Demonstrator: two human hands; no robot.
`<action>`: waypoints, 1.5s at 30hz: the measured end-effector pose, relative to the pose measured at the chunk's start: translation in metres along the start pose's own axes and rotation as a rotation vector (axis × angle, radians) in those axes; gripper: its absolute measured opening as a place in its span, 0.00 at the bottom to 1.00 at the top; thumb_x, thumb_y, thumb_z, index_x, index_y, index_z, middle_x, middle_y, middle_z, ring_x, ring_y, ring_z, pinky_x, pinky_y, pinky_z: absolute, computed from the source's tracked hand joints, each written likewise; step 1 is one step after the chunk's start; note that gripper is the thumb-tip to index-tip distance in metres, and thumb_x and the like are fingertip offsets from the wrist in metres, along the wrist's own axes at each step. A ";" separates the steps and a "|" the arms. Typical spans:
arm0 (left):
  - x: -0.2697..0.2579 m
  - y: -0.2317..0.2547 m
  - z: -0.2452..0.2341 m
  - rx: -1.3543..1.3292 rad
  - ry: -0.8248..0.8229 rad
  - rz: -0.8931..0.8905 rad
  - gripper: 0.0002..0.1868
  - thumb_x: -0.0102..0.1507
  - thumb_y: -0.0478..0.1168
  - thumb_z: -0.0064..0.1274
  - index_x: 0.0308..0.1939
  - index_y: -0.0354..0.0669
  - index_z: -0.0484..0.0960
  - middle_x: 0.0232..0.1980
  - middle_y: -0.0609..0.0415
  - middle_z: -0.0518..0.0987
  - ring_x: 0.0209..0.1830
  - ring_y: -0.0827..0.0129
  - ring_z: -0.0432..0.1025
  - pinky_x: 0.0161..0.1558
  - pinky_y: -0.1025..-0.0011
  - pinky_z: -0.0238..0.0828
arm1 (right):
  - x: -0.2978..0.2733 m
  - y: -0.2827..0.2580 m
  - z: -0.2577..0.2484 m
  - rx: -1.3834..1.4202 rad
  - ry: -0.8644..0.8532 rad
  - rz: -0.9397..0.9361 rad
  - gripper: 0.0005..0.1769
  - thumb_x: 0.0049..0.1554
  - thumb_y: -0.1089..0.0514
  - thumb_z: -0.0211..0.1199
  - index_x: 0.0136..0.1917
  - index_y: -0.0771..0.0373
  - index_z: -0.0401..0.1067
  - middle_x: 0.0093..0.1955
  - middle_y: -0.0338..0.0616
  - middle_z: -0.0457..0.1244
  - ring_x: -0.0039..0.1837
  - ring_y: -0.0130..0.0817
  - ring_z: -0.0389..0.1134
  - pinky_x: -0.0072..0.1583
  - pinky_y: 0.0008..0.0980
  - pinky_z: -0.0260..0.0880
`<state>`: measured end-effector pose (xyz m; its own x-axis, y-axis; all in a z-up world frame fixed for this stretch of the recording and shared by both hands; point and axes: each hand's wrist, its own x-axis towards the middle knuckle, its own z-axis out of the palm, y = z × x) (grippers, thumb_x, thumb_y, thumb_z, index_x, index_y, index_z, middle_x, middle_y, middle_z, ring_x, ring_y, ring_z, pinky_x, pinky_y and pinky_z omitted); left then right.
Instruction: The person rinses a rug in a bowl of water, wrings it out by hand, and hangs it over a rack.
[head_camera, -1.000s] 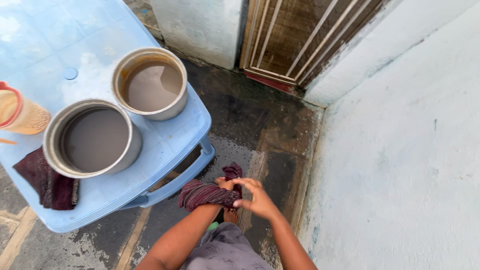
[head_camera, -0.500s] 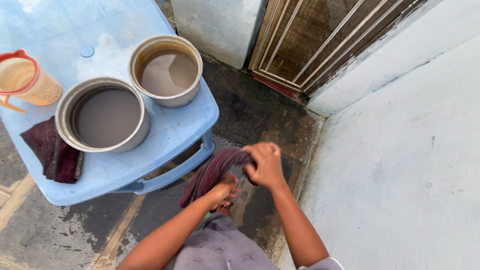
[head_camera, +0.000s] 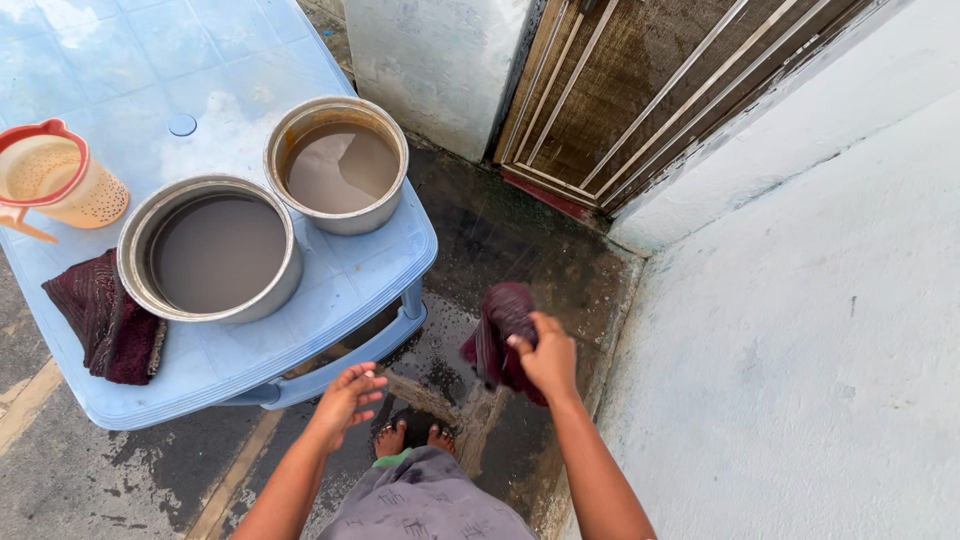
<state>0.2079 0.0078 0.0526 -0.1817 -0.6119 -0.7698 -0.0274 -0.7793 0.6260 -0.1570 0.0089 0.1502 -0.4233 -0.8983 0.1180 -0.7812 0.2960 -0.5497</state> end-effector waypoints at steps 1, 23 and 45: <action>-0.001 0.001 -0.006 -0.042 0.030 0.009 0.22 0.66 0.46 0.47 0.65 0.56 0.73 0.59 0.56 0.82 0.56 0.67 0.73 0.55 0.60 0.67 | -0.009 -0.001 0.001 -0.023 -0.134 -0.099 0.31 0.46 0.48 0.77 0.59 0.62 0.74 0.56 0.51 0.69 0.56 0.50 0.72 0.57 0.44 0.70; -0.077 -0.021 -0.099 -0.232 0.394 0.130 0.22 0.68 0.51 0.46 0.66 0.57 0.74 0.57 0.62 0.83 0.55 0.72 0.72 0.53 0.65 0.66 | -0.052 -0.083 0.027 0.812 -0.529 -0.065 0.21 0.49 0.66 0.72 0.57 0.69 0.73 0.49 0.39 0.69 0.50 0.24 0.69 0.54 0.26 0.71; -0.210 -0.173 -0.269 -0.975 0.721 0.431 0.32 0.63 0.42 0.54 0.71 0.57 0.67 0.63 0.46 0.80 0.62 0.49 0.75 0.59 0.42 0.72 | -0.208 -0.434 0.162 1.224 -1.505 -0.458 0.27 0.49 0.64 0.74 0.60 0.69 0.68 0.54 0.43 0.68 0.58 0.30 0.68 0.62 0.33 0.67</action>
<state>0.5152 0.2350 0.0728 0.5819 -0.5339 -0.6134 0.6820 -0.0905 0.7258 0.3446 0.0148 0.2303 0.8479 -0.5235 0.0839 0.2493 0.2540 -0.9345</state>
